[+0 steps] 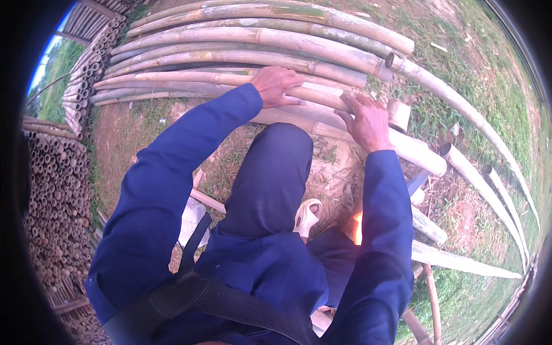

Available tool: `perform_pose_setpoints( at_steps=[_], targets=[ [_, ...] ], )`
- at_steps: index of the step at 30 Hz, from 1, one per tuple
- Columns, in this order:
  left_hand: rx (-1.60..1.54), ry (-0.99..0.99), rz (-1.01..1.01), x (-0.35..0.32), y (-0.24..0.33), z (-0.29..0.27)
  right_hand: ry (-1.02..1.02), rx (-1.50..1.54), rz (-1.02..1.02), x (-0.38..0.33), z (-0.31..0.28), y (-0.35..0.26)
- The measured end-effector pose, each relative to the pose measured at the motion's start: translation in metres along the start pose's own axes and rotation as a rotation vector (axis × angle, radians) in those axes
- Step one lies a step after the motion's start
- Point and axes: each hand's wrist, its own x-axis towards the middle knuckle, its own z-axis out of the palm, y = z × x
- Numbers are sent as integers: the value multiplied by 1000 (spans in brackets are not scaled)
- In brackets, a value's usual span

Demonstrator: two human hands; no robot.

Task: The person uses a hand saw to cut bamboo poles into shorter sections. They repeatedly position a pole on a support, saw through it, and then move the cut pieces aside.

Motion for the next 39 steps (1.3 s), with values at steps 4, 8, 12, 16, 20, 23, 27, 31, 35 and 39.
perform_pose_setpoints(
  at_steps=[4, 8, 12, 16, 20, 23, 27, 31, 35, 39],
  targets=[
    [-140, 2, 83, -14, -15, 31, 21, -11, -4, -17, 43, 15],
    [-180, -160, -34, -15, -16, 56, -39, -30, 45, -22, 67, 20],
    [-175, -189, -40, -12, -15, 64, 0, -80, 40, -22, 75, 20],
    [-72, -220, -34, -6, -10, 64, -15, -48, 74, -27, 84, 22],
    [77, -373, -91, 5, -5, 64, 7, -20, 86, -26, 97, 24],
    [62, -399, -137, 8, -4, 65, 15, -32, 100, -27, 95, 22],
    [44, -349, -133, 6, -7, 69, 267, 12, 236, -75, 68, 9],
    [12, -366, -160, 5, -8, 71, 331, 33, 768, -196, 40, -14],
    [-54, -405, -174, 11, -6, 66, 165, 27, 953, -281, 51, -33],
    [-47, -442, -223, 14, -1, 61, 229, 18, 913, -307, 60, -43]
  ],
)
